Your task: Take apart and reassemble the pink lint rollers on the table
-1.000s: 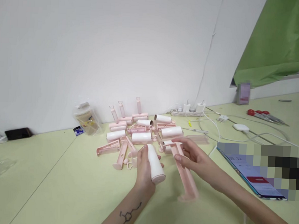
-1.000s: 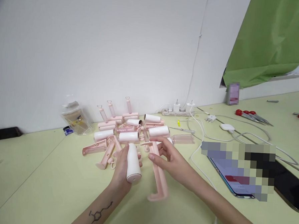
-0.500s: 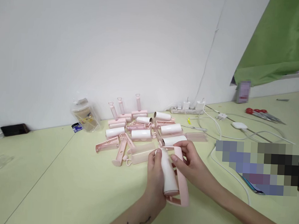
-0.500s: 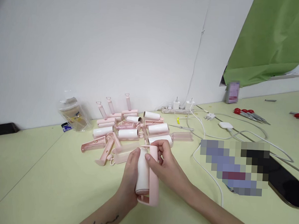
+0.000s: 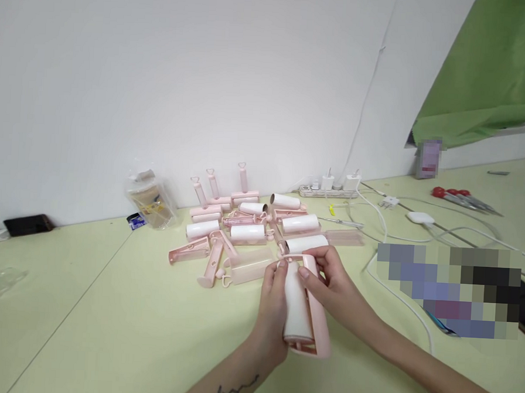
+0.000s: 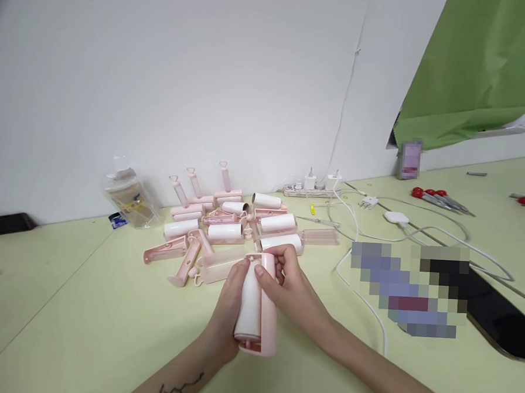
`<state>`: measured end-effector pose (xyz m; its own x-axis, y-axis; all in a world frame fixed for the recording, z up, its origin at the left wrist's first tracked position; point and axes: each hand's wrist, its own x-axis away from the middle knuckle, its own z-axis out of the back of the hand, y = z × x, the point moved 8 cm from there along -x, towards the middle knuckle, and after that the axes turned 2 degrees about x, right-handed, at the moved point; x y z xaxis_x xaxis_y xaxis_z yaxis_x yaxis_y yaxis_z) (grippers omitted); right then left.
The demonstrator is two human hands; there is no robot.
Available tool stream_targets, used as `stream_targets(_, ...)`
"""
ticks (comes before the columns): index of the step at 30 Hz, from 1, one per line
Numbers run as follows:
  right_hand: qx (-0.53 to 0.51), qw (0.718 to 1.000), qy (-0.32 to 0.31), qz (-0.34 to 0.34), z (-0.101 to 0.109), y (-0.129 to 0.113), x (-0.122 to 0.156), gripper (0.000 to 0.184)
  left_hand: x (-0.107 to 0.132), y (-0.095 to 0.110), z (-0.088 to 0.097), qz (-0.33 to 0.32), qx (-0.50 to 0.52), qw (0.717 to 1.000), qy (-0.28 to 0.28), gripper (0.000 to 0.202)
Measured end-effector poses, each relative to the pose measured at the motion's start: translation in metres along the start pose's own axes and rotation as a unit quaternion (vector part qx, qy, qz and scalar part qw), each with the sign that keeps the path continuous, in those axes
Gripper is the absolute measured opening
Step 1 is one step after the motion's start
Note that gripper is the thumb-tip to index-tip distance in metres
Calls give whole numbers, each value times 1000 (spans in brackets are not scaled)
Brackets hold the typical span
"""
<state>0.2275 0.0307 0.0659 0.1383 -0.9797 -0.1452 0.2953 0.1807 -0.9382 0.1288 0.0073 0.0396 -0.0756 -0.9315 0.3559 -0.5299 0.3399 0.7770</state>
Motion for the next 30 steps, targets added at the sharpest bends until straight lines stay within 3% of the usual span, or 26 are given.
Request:
stream_targets(7, 60, 998, -18, -1, 0, -4, 2, 27, 6, 5, -7, 2, -62, 993, -103, 45)
stream_targets(11, 136, 985, -109, 19, -7, -13, 5, 20, 20, 13, 6, 22, -164, 975, -150, 53)
stream_targets(15, 220, 945, -236, 55, -27, -28, 21, 9, 40, 19, 26, 40, -348, 920, -173, 56)
stream_targets(18, 361, 888, -254, 125, -41, -39, 35, 10, 50, 21, 37, 28, -471, 867, -162, 55)
stream_targets(20, 430, 846, -271, 163, -52, -41, 46, 10, 54, 21, 37, -16, -540, 826, -160, 50)
stream_targets(22, 457, 821, -289, 186, -60, -40, 54, 13, 57, 21, 35, -55, -591, 788, -161, 43)
stream_targets(26, 411, 826, -325, 206, -62, -38, 63, 7, 61, 16, 29, -58, -618, 751, -223, 38)
stream_targets(30, 353, 856, -330, 185, -55, -39, 60, 7, 66, 23, 25, -57, -619, 739, -260, 54)
